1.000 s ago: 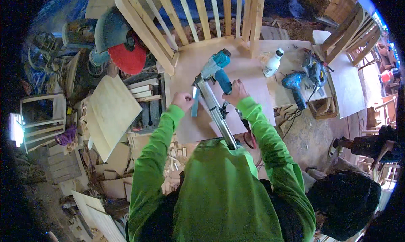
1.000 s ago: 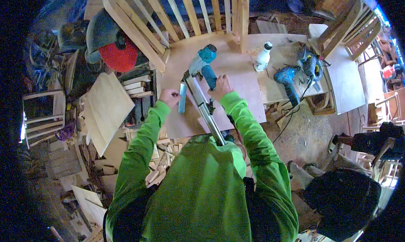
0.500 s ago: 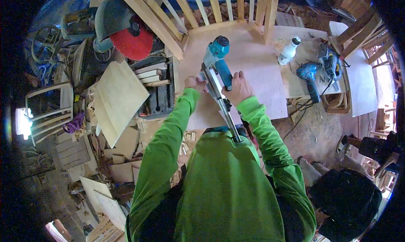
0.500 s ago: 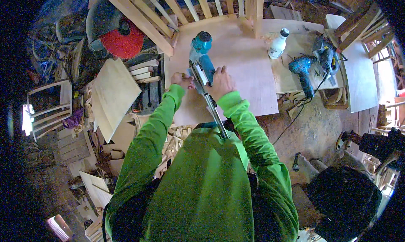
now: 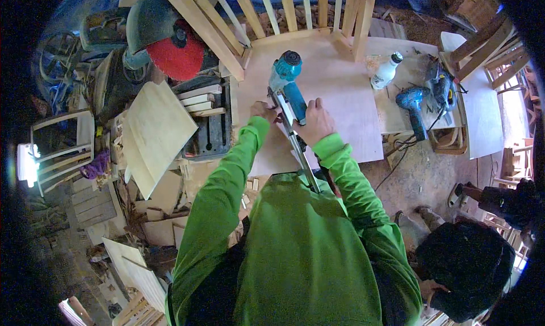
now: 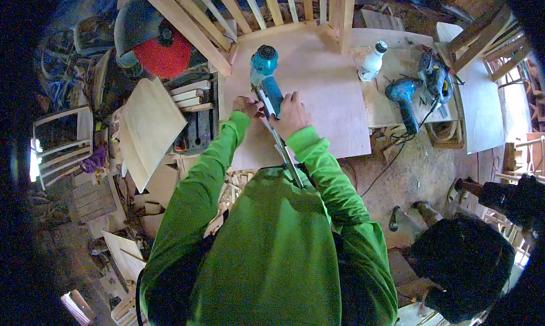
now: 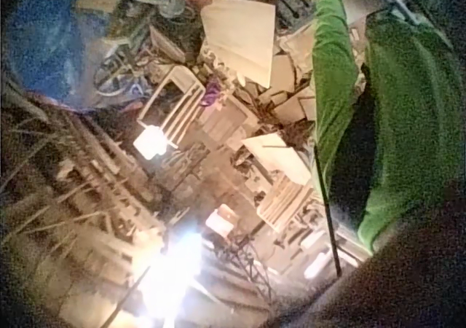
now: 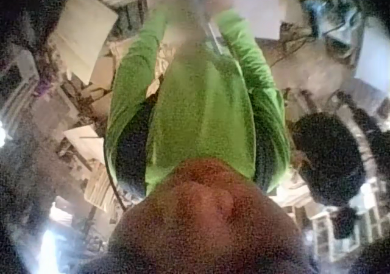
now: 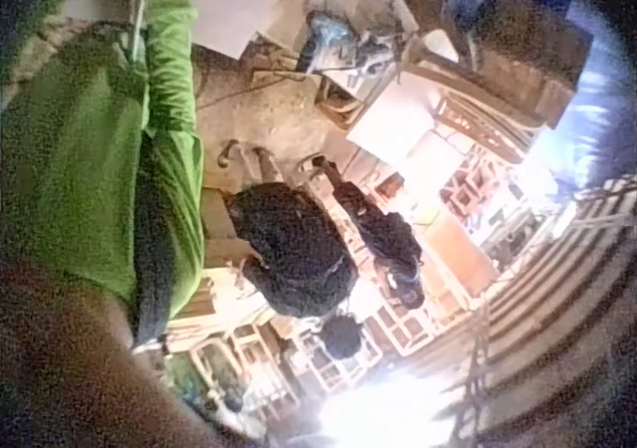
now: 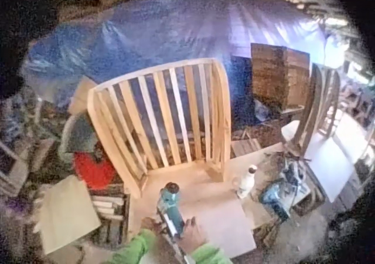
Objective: Applying glue and using a pneumatic nail gun to assemble wooden chair components.
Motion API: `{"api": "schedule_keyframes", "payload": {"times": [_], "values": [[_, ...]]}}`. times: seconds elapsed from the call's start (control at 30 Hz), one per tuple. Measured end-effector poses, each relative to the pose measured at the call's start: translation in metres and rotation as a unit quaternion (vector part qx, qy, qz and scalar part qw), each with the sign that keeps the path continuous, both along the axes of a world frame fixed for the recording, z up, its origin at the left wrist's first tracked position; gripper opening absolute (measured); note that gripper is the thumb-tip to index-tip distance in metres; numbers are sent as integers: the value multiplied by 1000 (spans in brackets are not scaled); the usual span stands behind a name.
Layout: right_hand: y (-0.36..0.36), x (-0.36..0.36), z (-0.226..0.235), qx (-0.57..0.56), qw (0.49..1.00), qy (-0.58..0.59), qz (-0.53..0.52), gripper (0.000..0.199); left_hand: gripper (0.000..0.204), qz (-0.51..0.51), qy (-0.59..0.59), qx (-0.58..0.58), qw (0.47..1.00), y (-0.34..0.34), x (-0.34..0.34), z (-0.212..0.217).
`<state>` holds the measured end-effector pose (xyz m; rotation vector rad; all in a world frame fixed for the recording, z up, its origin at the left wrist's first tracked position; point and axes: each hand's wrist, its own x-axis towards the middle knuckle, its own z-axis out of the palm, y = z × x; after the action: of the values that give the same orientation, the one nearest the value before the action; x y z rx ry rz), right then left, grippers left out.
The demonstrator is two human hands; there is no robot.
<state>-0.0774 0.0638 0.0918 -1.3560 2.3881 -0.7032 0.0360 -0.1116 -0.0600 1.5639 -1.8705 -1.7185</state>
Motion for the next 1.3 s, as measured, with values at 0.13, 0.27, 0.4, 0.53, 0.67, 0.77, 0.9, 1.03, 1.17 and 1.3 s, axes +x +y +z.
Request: {"api": "schedule_keyframes", "payload": {"times": [0.13, 0.27, 0.4, 0.53, 0.67, 0.77, 0.9, 1.03, 1.17, 1.3], "values": [[2, -8, -8, 22, 1000, -9, -16, 49, 12, 78, 37, 50, 995, 22, -9, 33], [-14, 1, -5, -9, 999, -30, 15, 51, 17, -21, 176, -288, 941, -2, 73, -63], [0, -46, -63, -12, 996, -68, -56, 55, 17, 100, 177, 74, 976, 38, 54, -27], [11, -66, -135, -59, 993, 27, -103, 54, 17, -27, 102, -240, 965, 62, 54, -4], [30, -77, -182, -42, 977, 202, -45, 44, 17, -98, 90, -273, 953, 72, 39, 27], [41, -55, -94, -19, 978, 207, -1, 45, 17, -111, 89, -310, 940, 76, 48, 31], [50, -67, -80, -100, 987, 126, -8, 42, 23, -159, 77, -339, 924, 84, 45, 24], [36, -74, -119, -93, 993, 25, -63, 46, 31, -195, -18, -475, 858, 95, 21, 36], [23, -49, -137, -74, 978, 117, -154, 52, 40, -226, -95, -475, 845, 104, 13, 39], [23, -53, -139, -66, 980, 113, -151, 52, 41, -252, -122, -438, 854, 112, 16, 41]]}}
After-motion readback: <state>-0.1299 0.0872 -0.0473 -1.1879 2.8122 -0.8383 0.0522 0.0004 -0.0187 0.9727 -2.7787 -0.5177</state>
